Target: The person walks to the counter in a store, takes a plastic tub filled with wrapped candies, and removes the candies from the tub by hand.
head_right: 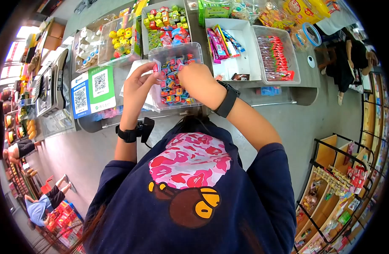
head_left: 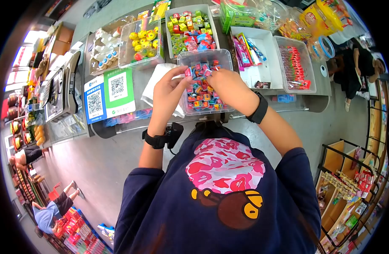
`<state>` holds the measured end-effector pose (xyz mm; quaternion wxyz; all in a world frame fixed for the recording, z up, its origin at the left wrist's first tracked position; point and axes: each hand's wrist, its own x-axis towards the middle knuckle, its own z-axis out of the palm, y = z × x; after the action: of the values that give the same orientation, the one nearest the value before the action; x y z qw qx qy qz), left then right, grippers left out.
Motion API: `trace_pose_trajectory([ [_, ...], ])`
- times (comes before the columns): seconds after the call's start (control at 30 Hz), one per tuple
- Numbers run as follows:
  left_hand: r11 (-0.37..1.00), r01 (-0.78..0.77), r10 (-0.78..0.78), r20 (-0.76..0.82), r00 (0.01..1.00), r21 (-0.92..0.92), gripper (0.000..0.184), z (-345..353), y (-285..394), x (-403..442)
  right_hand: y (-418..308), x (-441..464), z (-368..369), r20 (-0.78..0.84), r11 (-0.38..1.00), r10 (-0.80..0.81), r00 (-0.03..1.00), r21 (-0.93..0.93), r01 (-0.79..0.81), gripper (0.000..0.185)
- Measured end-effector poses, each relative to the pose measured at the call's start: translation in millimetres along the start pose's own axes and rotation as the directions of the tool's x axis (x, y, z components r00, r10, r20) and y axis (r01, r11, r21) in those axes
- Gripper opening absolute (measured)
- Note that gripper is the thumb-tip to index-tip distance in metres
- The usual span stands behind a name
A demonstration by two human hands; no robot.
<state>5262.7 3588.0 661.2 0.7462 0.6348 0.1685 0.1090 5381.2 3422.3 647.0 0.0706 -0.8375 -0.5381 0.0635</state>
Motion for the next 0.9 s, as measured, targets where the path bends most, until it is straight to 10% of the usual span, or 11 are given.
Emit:
trace_pose_trajectory([
  [0.3, 0.965, 0.077, -0.075, 0.020, 0.997, -0.250, 0.032, -1.3, -1.0, -12.5, 2.8, -2.1, -20.8, -0.248, 0.843, 0.112, 0.962, 0.536, 0.040, 0.020],
  [0.47, 0.963, 0.128, -0.106, 0.102, 0.989, -0.237, 0.035, 10.1, 2.1, -12.6, -4.3, -12.9, -30.4, 0.025, 0.234, 0.185, 0.982, 0.970, -0.069, 0.026],
  [0.9, 0.988, 0.131, -0.118, 0.158, 0.980, -0.076, 0.045, 22.0, -2.1, -14.1, -9.6, -16.5, -33.2, -0.024, 0.295, 0.293, 0.956, 0.953, -0.066, 0.024],
])
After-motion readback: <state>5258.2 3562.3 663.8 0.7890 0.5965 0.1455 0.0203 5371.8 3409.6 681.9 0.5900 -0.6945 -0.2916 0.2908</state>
